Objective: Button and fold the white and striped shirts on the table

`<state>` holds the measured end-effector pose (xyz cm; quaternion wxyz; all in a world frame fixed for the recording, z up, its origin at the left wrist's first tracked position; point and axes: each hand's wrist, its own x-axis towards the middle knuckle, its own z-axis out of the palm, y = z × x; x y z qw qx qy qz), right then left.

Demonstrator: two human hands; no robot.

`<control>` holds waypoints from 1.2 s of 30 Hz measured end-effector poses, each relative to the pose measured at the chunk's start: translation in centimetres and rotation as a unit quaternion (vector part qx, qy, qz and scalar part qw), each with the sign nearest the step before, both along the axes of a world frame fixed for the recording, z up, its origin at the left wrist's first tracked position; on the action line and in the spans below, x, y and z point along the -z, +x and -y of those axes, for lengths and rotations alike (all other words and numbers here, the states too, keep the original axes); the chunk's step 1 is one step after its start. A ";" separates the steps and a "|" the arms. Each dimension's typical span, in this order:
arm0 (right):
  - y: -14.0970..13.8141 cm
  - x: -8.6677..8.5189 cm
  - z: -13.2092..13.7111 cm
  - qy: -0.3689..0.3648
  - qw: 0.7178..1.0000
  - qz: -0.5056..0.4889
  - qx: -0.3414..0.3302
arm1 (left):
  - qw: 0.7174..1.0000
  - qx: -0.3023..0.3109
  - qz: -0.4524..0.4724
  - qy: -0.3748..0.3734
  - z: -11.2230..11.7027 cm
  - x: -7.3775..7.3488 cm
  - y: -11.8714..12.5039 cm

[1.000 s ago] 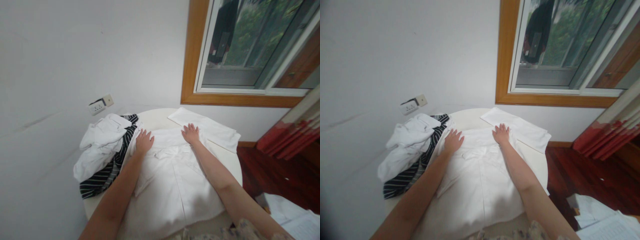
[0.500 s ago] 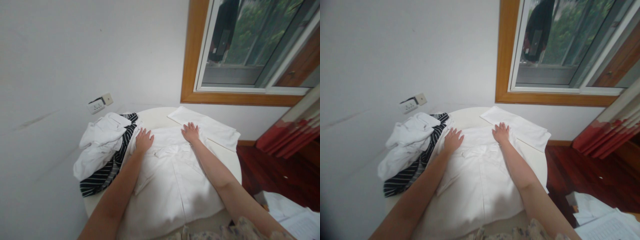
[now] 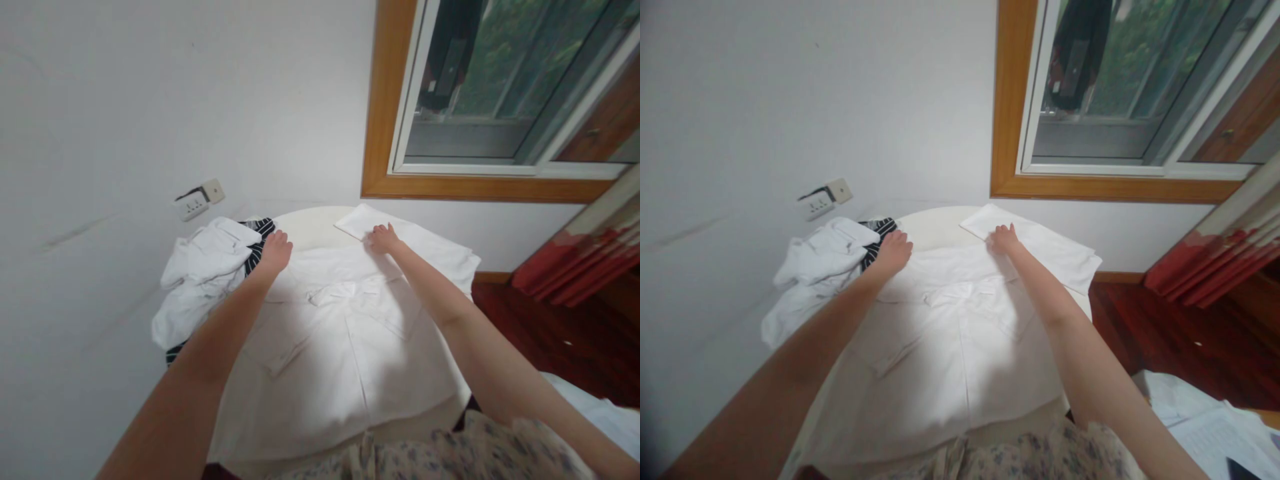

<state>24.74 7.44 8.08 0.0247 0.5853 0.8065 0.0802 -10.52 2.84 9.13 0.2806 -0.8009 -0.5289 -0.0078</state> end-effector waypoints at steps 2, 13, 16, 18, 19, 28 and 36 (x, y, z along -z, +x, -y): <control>0.5 -0.5 -0.8 -0.021 1.000 0.002 -0.003 | 0.999 0.014 -0.023 -0.020 -0.7 -0.6 -0.6; 3.1 -4.1 0.9 -0.007 0.999 -0.042 -0.034 | 0.991 0.131 -0.002 -0.001 0.9 -3.8 -1.2; 5.5 -6.6 2.4 -0.005 0.996 -0.075 -0.038 | 0.996 0.079 0.009 -0.029 2.5 -5.6 -0.9; 7.1 -8.6 3.3 -0.016 0.993 -0.100 -0.059 | 0.998 0.041 0.020 -0.050 3.5 -7.0 -1.0; 7.9 -9.6 3.7 -0.023 0.991 -0.108 -0.078 | 0.998 0.024 0.026 -0.057 3.9 -7.8 -1.0; 10.7 -15.7 3.5 0.034 0.989 -0.040 -0.136 | 0.988 0.006 0.005 -0.156 3.0 -15.0 -1.4; 9.2 -17.0 4.7 0.207 0.975 -0.074 -0.043 | 1.000 -0.015 0.006 -0.024 1.1 -17.4 -0.2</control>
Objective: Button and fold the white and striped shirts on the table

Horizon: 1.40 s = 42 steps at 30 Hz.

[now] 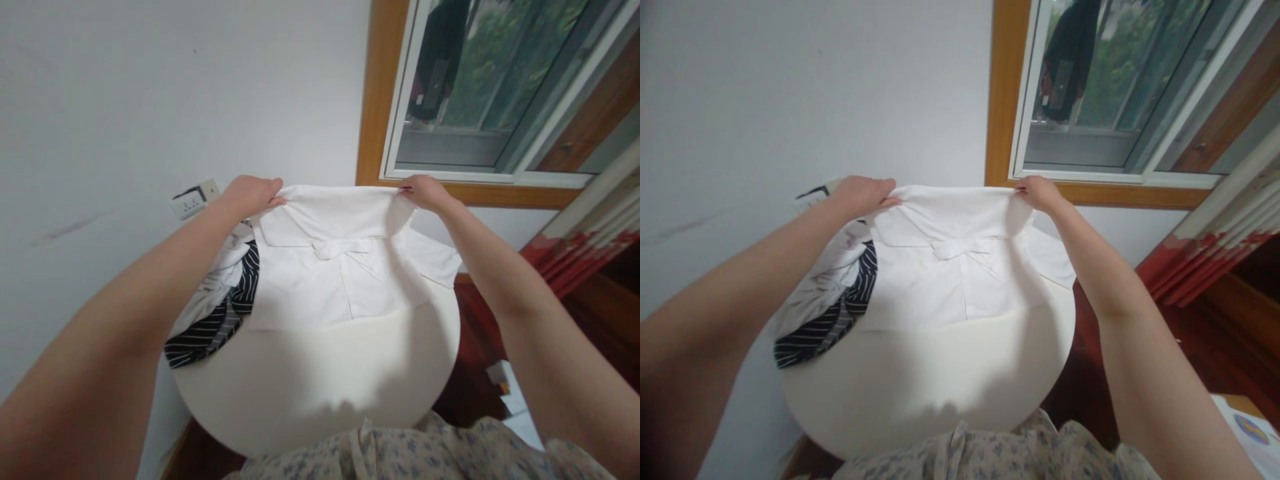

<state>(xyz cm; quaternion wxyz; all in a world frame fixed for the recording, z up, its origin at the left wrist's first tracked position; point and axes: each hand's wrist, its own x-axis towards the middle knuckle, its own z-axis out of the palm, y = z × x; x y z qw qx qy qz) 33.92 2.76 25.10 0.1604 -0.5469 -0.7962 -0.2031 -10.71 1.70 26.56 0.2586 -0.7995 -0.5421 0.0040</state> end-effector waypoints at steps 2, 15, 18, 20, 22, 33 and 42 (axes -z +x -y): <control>0.1 1.2 1.5 0.015 1.000 -0.008 -0.006 | 1.000 0.022 0.001 0.010 0.9 0.7 -0.2; 2.2 17.5 14.9 -0.108 0.981 -0.055 -0.154 | 0.966 0.239 -0.026 -0.098 12.9 15.9 -3.1; 2.3 19.8 15.7 -0.118 0.978 -0.052 -0.162 | 0.956 0.269 0.031 -0.114 14.8 18.6 -3.0; 2.4 20.8 15.9 -0.120 0.979 -0.055 -0.153 | 0.950 0.271 0.065 -0.139 15.2 19.5 -3.1; 2.6 21.4 15.9 -0.122 0.980 -0.062 -0.143 | 0.944 0.270 0.096 -0.163 15.1 19.9 -3.3; 2.8 21.9 15.9 -0.121 0.976 -0.080 -0.161 | 0.938 0.266 0.119 -0.187 14.9 20.5 -3.9; 2.5 21.3 16.5 -0.139 0.973 -0.077 -0.168 | 0.931 0.295 0.112 -0.182 15.3 20.7 -4.8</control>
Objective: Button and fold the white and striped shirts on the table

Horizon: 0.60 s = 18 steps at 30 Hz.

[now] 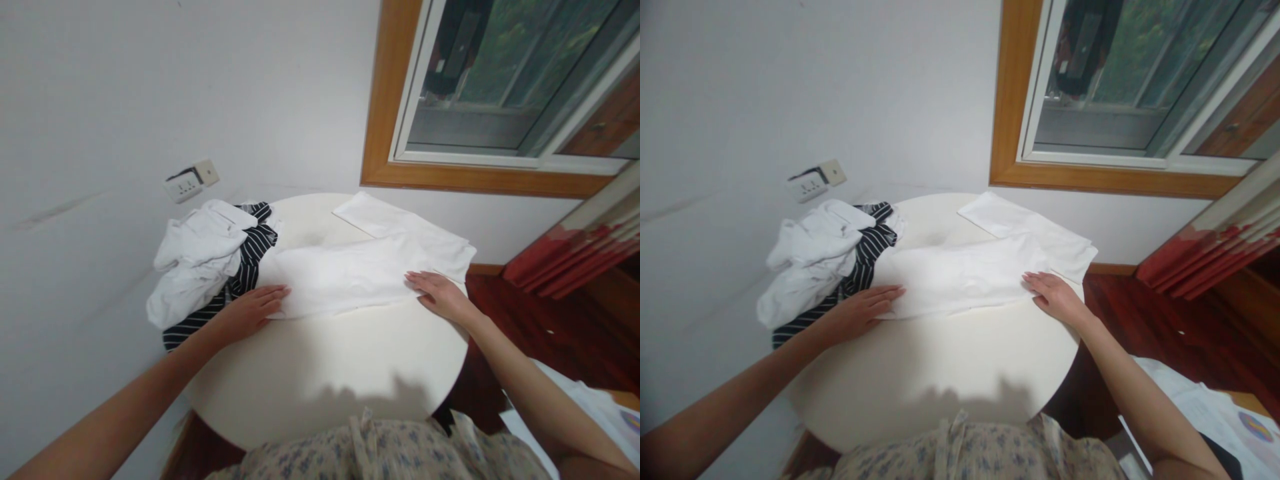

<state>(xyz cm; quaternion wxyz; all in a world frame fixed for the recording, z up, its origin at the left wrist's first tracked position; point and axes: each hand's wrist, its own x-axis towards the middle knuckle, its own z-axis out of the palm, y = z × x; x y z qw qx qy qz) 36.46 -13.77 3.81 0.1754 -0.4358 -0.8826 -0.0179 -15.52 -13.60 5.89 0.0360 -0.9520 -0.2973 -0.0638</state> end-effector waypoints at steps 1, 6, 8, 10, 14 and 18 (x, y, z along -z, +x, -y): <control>0.0 0.0 0.2 0.001 1.000 0.000 0.000 | 1.000 0.001 -0.001 0.001 0.1 0.0 -0.1; 0.1 0.2 1.2 -0.010 1.000 -0.004 0.016 | 1.000 -0.010 0.010 -0.008 0.8 -0.1 -0.3; 0.2 0.1 1.5 -0.019 1.000 -0.008 0.016 | 0.999 -0.028 0.017 -0.015 1.2 0.0 -0.4; 0.2 0.0 1.8 -0.024 1.000 -0.016 0.007 | 0.998 -0.051 0.018 -0.024 1.6 0.1 -0.4; 0.1 -0.1 2.4 -0.030 0.999 -0.029 0.002 | 0.997 -0.054 0.009 -0.048 2.3 0.3 -0.3; 0.2 0.0 3.4 -0.043 0.998 -0.050 0.012 | 0.997 -0.049 0.016 -0.059 3.4 0.5 -0.3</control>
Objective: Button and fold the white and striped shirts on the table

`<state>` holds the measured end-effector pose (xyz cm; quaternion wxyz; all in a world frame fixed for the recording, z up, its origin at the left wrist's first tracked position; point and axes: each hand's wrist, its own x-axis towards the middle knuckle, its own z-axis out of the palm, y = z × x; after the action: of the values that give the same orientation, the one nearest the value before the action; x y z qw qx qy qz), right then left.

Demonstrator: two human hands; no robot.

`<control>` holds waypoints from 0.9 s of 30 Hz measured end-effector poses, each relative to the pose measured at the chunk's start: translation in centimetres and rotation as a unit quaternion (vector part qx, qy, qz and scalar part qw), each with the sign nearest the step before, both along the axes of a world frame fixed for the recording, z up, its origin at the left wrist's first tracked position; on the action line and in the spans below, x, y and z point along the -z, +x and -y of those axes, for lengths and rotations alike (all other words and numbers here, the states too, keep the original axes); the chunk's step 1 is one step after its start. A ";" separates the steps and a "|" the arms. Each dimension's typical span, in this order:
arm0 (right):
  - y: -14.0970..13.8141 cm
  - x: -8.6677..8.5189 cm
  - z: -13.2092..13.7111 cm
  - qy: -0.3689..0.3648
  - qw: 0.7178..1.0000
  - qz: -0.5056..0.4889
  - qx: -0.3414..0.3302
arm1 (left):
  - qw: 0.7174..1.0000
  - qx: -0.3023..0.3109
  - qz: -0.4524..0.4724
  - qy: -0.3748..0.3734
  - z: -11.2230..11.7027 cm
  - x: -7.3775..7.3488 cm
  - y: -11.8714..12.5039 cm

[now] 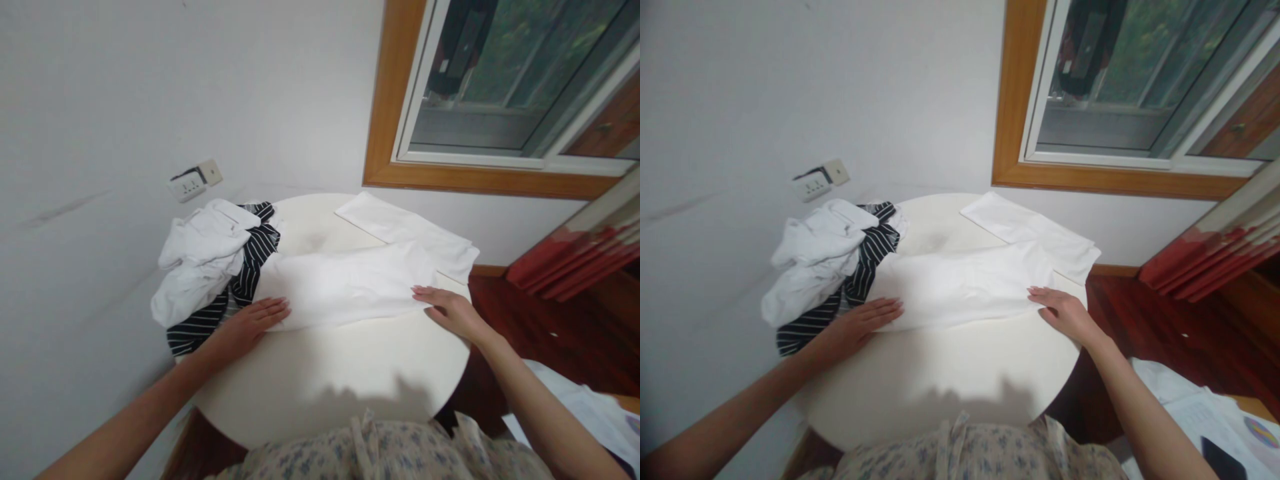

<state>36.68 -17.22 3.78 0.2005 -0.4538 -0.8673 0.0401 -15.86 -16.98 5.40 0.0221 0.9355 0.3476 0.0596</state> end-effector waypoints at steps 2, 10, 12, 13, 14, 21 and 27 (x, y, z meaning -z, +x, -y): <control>0.1 0.2 0.7 -0.007 1.000 -0.013 0.001 | 1.000 0.000 0.004 -0.010 0.8 0.0 0.0; 0.3 -0.2 4.0 -0.030 0.999 -0.039 0.021 | 0.999 -0.020 0.015 -0.033 4.1 -0.1 -0.7; 0.8 -1.5 4.3 -0.054 0.997 -0.040 0.037 | 0.998 -0.022 0.030 -0.045 4.1 -1.1 -1.0; 1.2 -2.5 4.3 -0.064 0.996 -0.042 0.047 | 0.998 -0.033 0.039 -0.045 4.0 -2.1 -1.1; 1.7 -3.8 4.0 -0.071 0.995 -0.044 0.056 | 0.997 -0.054 0.051 -0.038 3.7 -3.3 -1.2; 2.8 -15.0 -4.9 0.034 0.993 -0.068 0.091 | 0.924 -0.291 0.185 0.166 -3.6 -14.4 1.5; -1.3 -17.3 -19.3 0.083 0.980 -0.134 0.120 | 0.899 -0.353 0.167 0.199 -16.2 -15.7 3.5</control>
<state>35.35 2.11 21.05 0.3549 -0.5271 -0.7721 0.0040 -12.36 -0.78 21.07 -0.1298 0.7129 0.6268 0.2864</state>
